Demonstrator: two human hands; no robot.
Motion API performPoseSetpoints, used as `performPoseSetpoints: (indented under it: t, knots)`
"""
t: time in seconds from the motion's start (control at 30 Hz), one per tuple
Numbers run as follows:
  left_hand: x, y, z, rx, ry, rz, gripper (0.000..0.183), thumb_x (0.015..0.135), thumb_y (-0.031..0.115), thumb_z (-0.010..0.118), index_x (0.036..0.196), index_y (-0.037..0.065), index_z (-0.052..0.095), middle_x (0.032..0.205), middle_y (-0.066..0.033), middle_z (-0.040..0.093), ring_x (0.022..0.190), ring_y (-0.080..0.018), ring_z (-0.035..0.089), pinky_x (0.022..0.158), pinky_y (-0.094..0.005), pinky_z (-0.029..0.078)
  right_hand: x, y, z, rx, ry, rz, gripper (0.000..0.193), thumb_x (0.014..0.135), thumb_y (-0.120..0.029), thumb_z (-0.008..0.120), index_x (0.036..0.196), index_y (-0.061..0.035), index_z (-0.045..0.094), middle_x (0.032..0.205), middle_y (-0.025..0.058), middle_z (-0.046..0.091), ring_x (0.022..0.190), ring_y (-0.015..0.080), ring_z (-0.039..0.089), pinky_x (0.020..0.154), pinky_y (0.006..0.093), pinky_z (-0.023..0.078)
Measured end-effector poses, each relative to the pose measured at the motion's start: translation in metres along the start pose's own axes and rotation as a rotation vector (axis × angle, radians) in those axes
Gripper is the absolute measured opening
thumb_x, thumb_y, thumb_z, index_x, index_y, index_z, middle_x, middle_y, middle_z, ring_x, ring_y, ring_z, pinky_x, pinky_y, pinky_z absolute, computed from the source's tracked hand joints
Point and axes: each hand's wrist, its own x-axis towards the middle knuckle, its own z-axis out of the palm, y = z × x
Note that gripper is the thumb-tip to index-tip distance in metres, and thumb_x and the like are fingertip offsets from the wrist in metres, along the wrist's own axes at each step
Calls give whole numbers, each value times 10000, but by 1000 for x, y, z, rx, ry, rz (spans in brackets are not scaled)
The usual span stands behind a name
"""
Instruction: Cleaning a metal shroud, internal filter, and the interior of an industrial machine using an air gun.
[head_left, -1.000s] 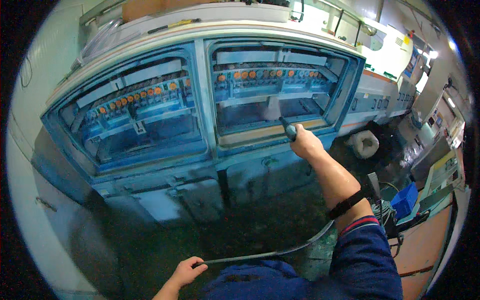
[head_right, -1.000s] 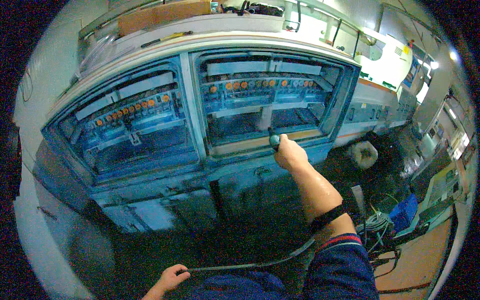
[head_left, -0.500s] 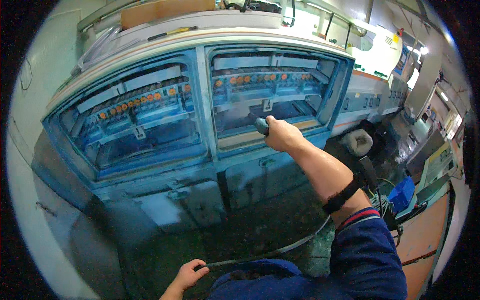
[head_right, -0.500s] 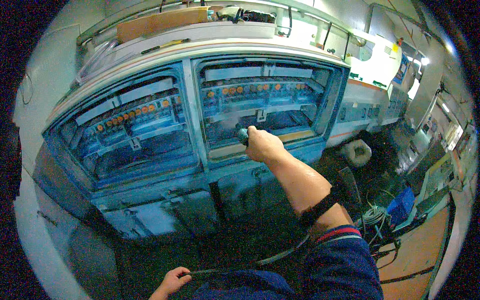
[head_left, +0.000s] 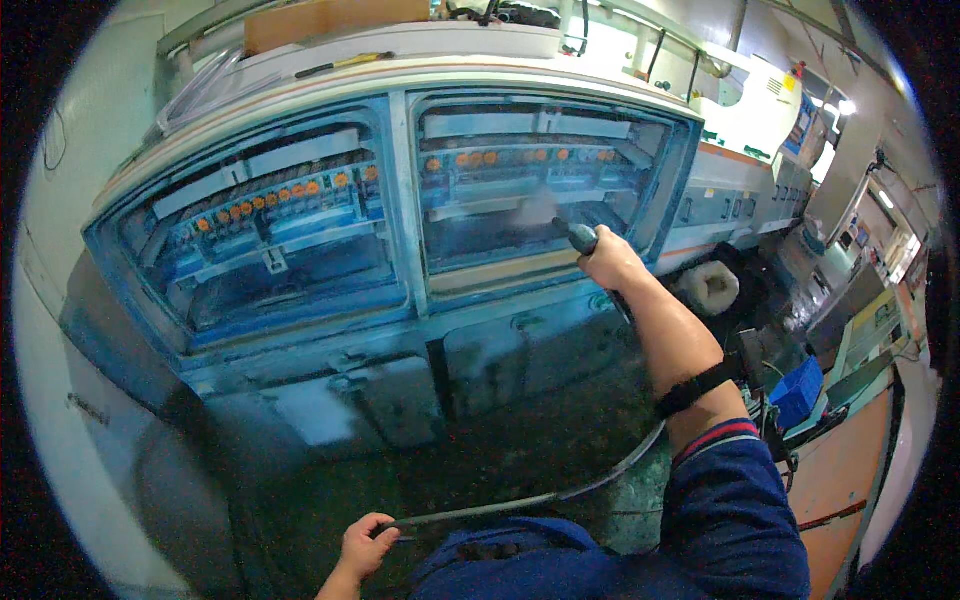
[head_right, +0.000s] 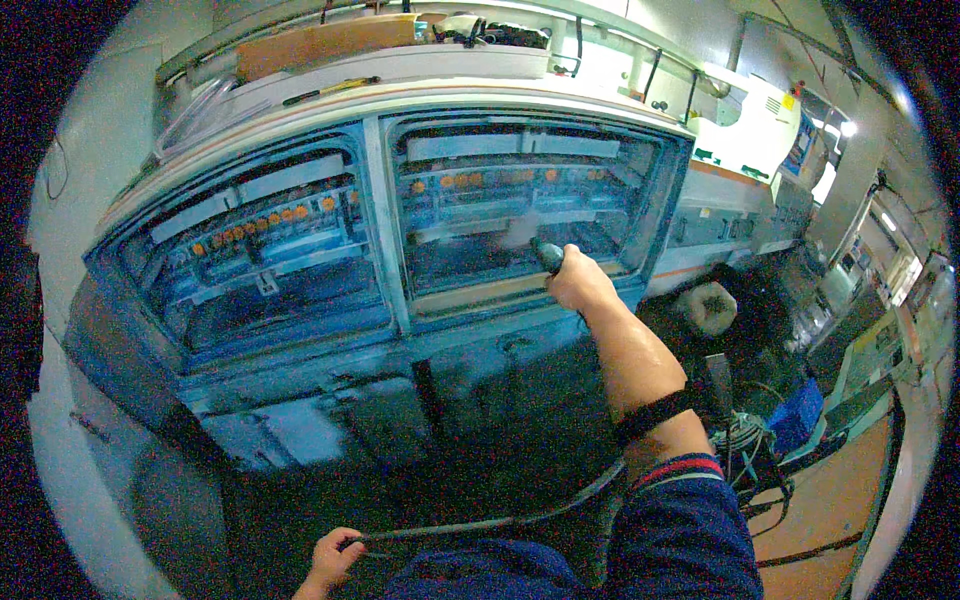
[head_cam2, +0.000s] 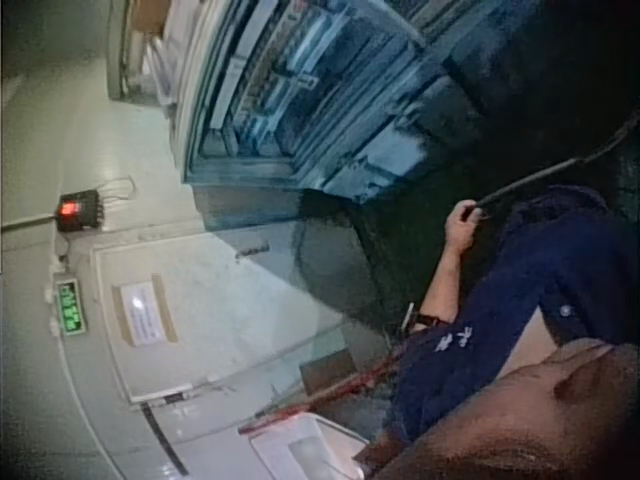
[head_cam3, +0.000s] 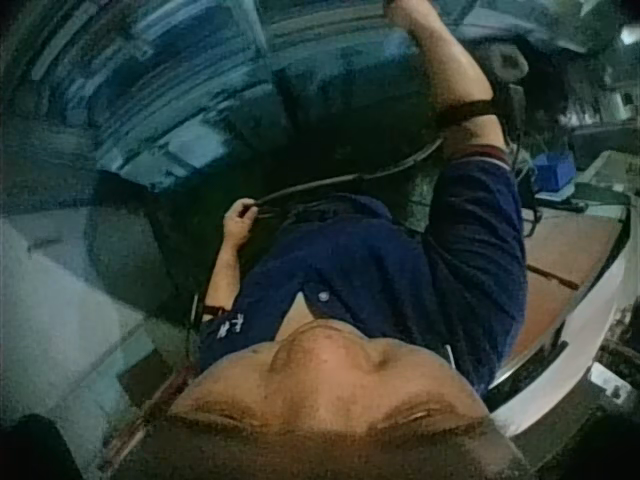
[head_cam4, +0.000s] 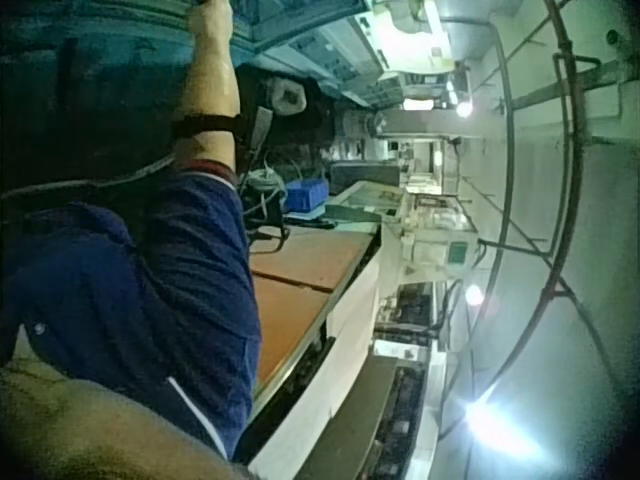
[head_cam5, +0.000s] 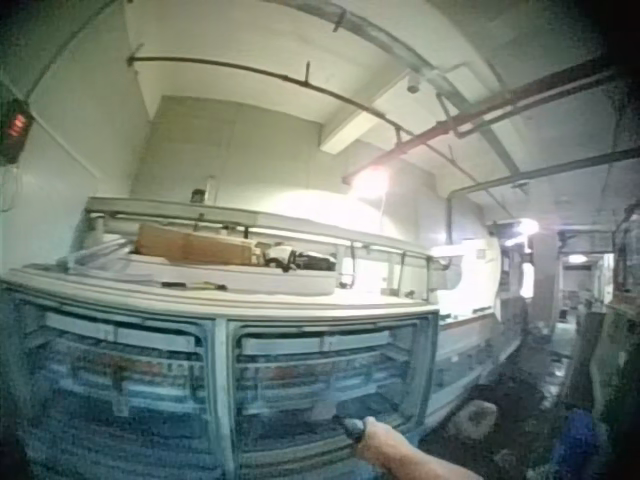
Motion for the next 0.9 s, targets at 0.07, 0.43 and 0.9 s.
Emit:
performPoseSetpoints:
  t: [0.07, 0.43, 0.9]
  knots:
    - [4, -5, 2, -106, 78, 27, 233, 848, 207, 788, 973, 40, 684, 850, -2, 638, 797, -95, 569, 736, -273, 472, 3, 16, -5, 12, 28, 25, 407, 843, -204, 660, 1166, 7, 529, 1164, 273, 661, 1126, 427, 625, 944, 497, 498]
    - [22, -2, -5, -111, 314, 306, 353, 936, 363, 713, 974, 25, 619, 829, 5, 583, 759, -117, 532, 699, -288, 455, 2, 56, -45, 290, 102, 145, 450, 776, -234, 738, 1074, 63, 578, 929, 252, 685, 854, 351, 692, 761, 430, 538]
    - [16, 29, -5, -252, 397, 273, 320, 952, 325, 705, 1018, 28, 604, 788, 29, 547, 691, -56, 468, 610, -228, 378, 48, 98, -66, 263, 178, 170, 412, 791, -291, 796, 978, 45, 646, 814, 143, 671, 739, 236, 663, 688, 386, 531]
